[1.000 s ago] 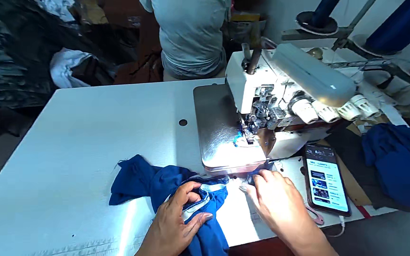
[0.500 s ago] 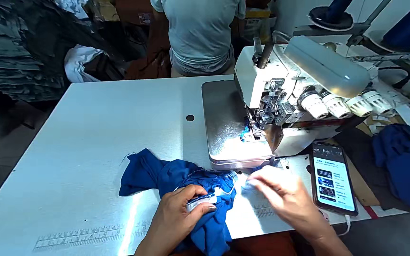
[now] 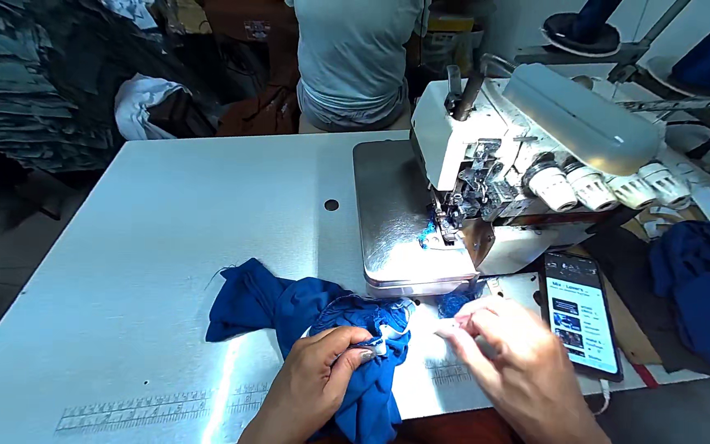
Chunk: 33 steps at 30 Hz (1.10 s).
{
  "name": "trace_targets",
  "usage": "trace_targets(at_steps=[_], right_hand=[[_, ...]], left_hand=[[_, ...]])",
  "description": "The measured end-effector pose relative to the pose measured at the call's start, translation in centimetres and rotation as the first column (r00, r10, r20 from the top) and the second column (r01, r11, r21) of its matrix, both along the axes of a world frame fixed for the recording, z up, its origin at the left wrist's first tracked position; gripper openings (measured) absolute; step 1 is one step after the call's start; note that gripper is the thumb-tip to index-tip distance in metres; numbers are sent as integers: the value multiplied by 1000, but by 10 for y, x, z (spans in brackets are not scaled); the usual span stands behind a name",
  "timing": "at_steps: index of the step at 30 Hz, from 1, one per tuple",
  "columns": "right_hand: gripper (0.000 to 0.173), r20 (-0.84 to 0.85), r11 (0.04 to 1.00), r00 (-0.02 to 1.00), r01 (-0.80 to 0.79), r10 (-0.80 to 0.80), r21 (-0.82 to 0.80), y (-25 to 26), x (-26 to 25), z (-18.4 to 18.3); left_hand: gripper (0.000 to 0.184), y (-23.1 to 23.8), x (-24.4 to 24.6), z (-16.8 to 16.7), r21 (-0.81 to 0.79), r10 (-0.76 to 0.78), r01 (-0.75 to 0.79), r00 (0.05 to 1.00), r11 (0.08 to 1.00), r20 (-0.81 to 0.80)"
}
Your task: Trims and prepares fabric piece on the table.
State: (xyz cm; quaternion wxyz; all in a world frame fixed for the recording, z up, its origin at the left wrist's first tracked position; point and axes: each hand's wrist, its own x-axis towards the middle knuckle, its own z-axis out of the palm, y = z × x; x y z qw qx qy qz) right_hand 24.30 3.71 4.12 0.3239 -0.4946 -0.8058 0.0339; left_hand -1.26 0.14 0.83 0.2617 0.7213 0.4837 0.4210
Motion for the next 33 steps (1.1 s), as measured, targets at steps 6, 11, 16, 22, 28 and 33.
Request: trace_targets(at_steps=[6,11,16,22,28,33], right_hand=[[27,-568,730,746,-596,348,-334,7,-19,-15],[16,-563,765,781,-528,269,-368,2,-16,-24],[16,-689,836,712,-455,134,-308,1,-16,-17],[23,-113,952,946,301,-305,-49,30,39,-4],[30,47,981,986,164,-159,-106,8,29,-6],[34,-262,948,960,-172,100,-269,-6,4,-15]], left_hand=[[26,7,6,9,-44,-144,147,988,988,58],[27,0,-8,4,9,111,-111,991,994,-69],[16,3,-10,17,-113,9,3,994,994,108],[17,9,-18,6,-344,87,-45,990,938,107],[19,9,-15,-1,-324,103,-66,990,944,99],[24,7,-13,-5,-233,88,-65,992,970,91]])
